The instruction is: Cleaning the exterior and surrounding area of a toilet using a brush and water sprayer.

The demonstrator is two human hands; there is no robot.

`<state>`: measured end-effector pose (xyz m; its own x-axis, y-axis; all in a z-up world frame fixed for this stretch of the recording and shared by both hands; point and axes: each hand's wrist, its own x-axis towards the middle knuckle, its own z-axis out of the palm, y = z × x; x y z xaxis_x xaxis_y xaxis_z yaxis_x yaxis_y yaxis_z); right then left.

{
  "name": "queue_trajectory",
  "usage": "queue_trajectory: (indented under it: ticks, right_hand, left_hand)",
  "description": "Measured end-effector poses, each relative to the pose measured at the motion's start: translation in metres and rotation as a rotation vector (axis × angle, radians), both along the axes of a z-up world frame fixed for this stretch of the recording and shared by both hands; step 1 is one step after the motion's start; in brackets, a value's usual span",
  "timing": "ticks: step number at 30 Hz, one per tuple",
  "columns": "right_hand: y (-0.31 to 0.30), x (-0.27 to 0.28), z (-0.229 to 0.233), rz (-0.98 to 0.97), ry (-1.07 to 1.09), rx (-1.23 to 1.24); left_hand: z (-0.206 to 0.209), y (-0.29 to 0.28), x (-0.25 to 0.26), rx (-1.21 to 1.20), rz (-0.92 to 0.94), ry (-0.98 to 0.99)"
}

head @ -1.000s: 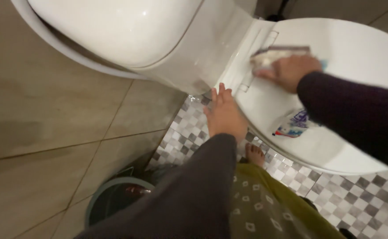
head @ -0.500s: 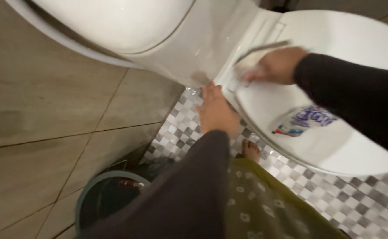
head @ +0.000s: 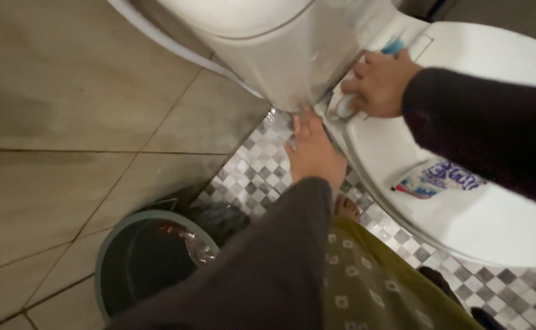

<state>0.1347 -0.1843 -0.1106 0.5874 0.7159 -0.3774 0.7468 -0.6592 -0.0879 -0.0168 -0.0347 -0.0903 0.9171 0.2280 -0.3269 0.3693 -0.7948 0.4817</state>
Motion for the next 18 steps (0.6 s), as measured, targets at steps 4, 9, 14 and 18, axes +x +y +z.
queue_trajectory:
  ticks: [4, 9, 14, 18]
  right_hand:
    - [0.013, -0.015, 0.009, -0.072, -0.099, 0.086]
    - [-0.012, 0.007, -0.006, -0.098, -0.061, 0.18]
    - [-0.074, 0.095, -0.047, -0.058, -0.352, 0.185]
    - [-0.069, 0.094, -0.044, -0.142, -0.326, 0.112]
  left_hand:
    - [0.003, -0.001, 0.0, -0.001, -0.023, 0.018]
    - [-0.01, -0.003, 0.007, 0.018, -0.031, 0.003]
    - [0.01, 0.004, 0.012, 0.015, -0.048, 0.044]
    - [0.003, 0.009, 0.011, 0.024, -0.079, 0.046]
